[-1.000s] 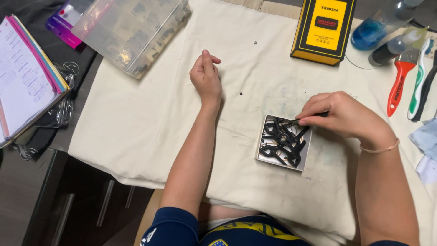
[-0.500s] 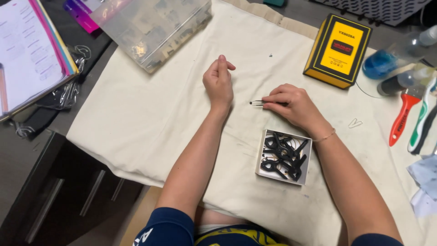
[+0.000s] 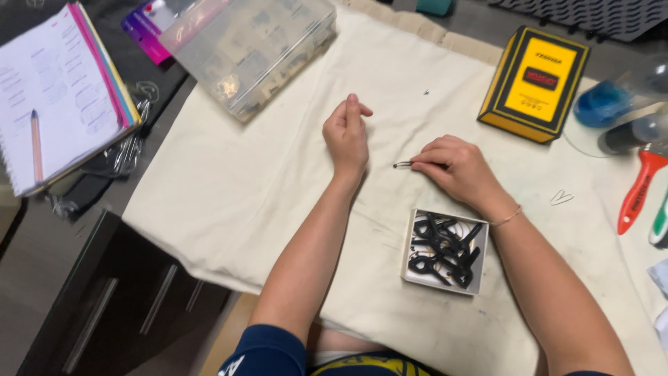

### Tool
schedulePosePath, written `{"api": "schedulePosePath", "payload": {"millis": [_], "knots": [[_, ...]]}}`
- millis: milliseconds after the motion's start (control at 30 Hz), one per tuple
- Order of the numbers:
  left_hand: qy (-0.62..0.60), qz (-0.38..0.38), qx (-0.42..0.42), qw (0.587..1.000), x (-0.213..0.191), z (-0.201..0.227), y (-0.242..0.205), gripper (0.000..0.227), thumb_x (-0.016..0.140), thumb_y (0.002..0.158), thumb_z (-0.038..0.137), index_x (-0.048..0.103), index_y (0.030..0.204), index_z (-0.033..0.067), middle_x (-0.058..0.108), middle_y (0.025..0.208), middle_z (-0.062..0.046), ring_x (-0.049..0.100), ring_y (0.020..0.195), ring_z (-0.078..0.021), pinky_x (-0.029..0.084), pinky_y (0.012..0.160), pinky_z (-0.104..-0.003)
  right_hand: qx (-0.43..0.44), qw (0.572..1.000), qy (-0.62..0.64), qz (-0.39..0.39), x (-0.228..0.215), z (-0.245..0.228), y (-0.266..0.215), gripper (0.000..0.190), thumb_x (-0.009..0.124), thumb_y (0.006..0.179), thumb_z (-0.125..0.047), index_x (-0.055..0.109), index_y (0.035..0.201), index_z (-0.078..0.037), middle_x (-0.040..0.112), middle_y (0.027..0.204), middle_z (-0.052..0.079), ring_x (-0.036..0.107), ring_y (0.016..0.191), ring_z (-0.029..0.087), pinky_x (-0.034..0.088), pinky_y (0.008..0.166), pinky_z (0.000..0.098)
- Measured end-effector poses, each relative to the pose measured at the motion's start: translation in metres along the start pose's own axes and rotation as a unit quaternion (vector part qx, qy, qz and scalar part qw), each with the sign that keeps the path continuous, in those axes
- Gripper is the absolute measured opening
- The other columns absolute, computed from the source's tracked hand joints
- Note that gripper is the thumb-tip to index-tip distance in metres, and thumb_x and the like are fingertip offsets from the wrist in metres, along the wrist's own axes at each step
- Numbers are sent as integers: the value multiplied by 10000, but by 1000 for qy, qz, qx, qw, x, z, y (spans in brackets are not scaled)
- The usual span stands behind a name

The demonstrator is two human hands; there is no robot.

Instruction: The person uses tweezers to pick up small black screws from a white cloth and places them into a small metal box. They then cover the screws with a white tissue, close the box, and use a brush to sweep the cloth surface clean before moving a plastic container.

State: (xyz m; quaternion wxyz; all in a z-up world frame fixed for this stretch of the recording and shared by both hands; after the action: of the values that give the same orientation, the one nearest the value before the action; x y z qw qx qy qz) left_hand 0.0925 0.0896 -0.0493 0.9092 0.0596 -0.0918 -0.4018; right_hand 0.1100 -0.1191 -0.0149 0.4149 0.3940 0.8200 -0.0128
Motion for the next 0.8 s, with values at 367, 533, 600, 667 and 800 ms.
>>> {"api": "schedulePosePath", "payload": {"millis": [367,533,600,667,800], "knots": [[11,-22,-20,999,-6,-4,-1,502,438,1103,355,654,729,98,327,440,27,324,421,-72,271,454,-205,49,986,132,-86,-74,-66,-28,53,803,857,-163,848,881,-147,803,832,39,736,817,236,594,813,389],[24,-16,-11,1000,-8,-6,-1,511,428,1113,357,650,734,96,340,435,18,336,419,-88,283,450,-211,91,970,-32,-223,-91,-92,-34,79,770,861,-217,830,861,-166,798,835,49,736,856,273,598,820,430],[28,-13,-10,999,-9,-7,-1,513,427,1114,366,647,735,98,336,431,20,339,421,-86,285,449,-207,154,936,-123,-292,-85,-100,-36,85,747,886,-244,820,873,-203,762,845,12,725,845,240,586,821,392],[26,-15,-11,999,-9,-3,-3,510,426,1113,355,646,730,100,332,429,23,329,420,-82,279,452,-204,167,932,-105,-303,-88,-106,-38,92,751,884,-255,833,904,-218,774,883,9,734,875,238,584,836,378],[15,-12,-6,1000,-6,-3,-3,508,436,1107,342,649,718,96,323,420,22,320,410,-75,270,452,-199,110,971,9,-213,-92,-94,-34,117,784,828,-199,855,915,-163,819,983,137,758,876,385,605,792,473]]}}
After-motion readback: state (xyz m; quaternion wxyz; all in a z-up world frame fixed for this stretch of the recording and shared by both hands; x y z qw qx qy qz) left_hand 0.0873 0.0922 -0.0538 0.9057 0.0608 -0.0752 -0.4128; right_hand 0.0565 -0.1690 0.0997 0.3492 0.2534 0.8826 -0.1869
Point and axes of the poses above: each hand's wrist, its own y-axis towards the middle knuckle, its own x-axis out of the palm, z = x × y, the point moved 1 cm from there along y, towards the middle knuckle
